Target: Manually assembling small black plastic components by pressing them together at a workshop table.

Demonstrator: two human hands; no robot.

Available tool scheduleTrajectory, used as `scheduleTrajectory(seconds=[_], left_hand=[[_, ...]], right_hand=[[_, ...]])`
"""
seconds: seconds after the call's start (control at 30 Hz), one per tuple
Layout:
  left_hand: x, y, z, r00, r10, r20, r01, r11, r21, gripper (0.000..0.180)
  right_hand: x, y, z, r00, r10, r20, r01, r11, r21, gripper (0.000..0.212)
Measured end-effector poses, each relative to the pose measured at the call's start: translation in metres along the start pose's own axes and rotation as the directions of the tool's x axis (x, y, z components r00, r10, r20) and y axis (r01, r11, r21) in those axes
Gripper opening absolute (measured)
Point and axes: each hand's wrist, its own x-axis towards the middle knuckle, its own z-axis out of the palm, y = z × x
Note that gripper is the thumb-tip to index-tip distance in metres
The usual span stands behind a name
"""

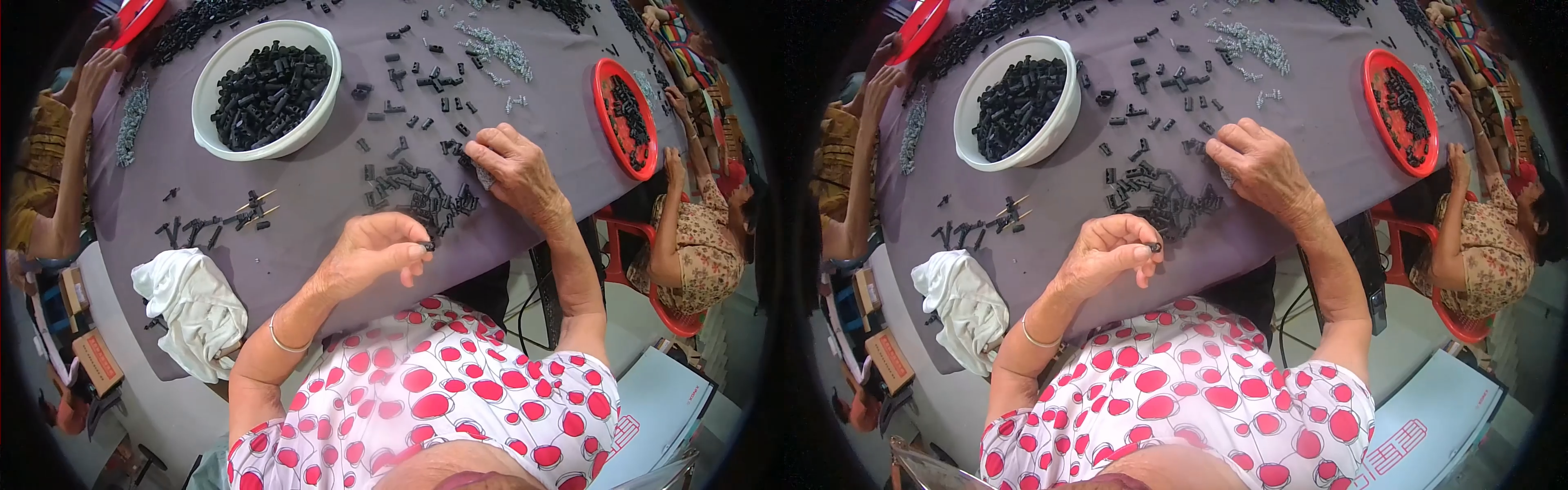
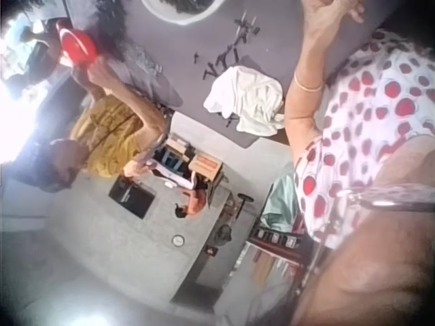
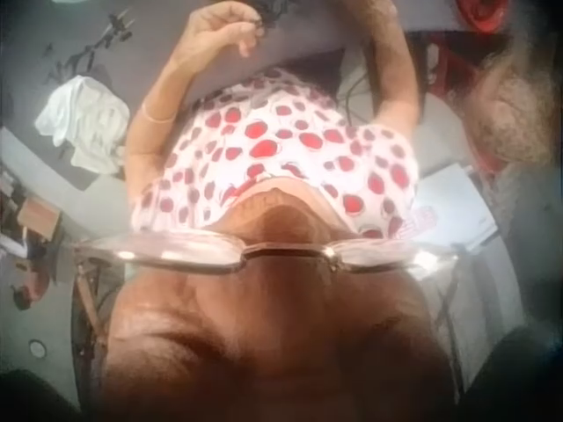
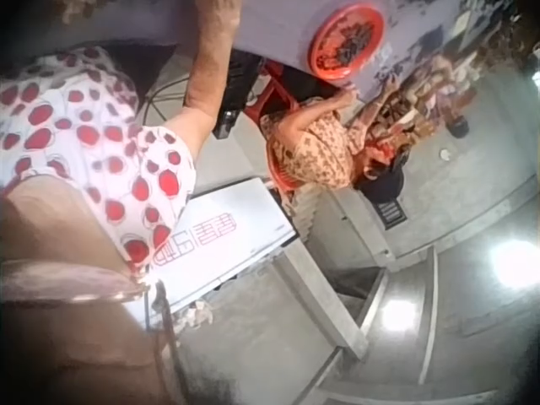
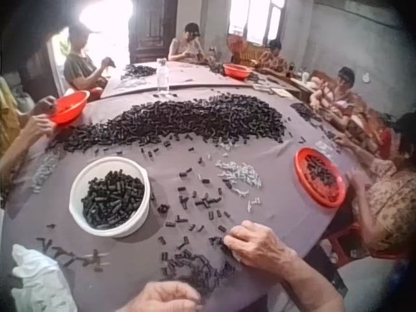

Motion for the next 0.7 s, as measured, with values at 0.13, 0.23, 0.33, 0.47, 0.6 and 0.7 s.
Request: scheduleTrajectory(seconds=[0.13, 0.23, 0.33, 0.47, 0.6, 0.7], left_hand=[[-0.001, 0.001, 0.0, 1.0, 0.004, -0.004, -0.004, 1.0, 0.026, 0.015], [-0.001, -0.003, -0.001, 1.0, 0.011, 0.005, -0.011, 1.0, 0.001, 0.015], [0.0, -0.003, 0.0, 0.999, 0.027, -0.022, -0.028, 1.0, -0.014, 0.016], [0.0, -0.003, 0.002, 0.995, 0.06, -0.084, -0.067, 0.994, -0.089, 0.016], [0.0, -0.003, 0.001, 0.981, 0.146, -0.129, -0.156, 0.986, -0.067, 0.016], [-0.001, -0.004, 0.004, 0.964, 0.191, -0.185, -0.2, 0.979, -0.029, 0.016]], right_hand=[[0.001, 0.002, 0.003, 1.0, 0.011, 0.01, -0.012, 1.0, 0.015, 0.033], [-0.006, 0.004, 0.014, 0.996, 0.081, -0.04, -0.081, 0.997, 0.01, 0.033], [-0.01, 0.006, 0.02, 0.96, 0.231, -0.16, -0.205, 0.965, 0.163, 0.032], [-0.012, 0.001, 0.016, 0.877, 0.449, -0.172, -0.36, 0.85, 0.384, 0.034], [-0.017, -0.028, 0.006, 0.691, 0.705, 0.161, -0.452, 0.248, 0.857, 0.019], [-0.01, -0.056, -0.001, 0.713, 0.673, 0.198, -0.352, 0.099, 0.931, 0.016]])
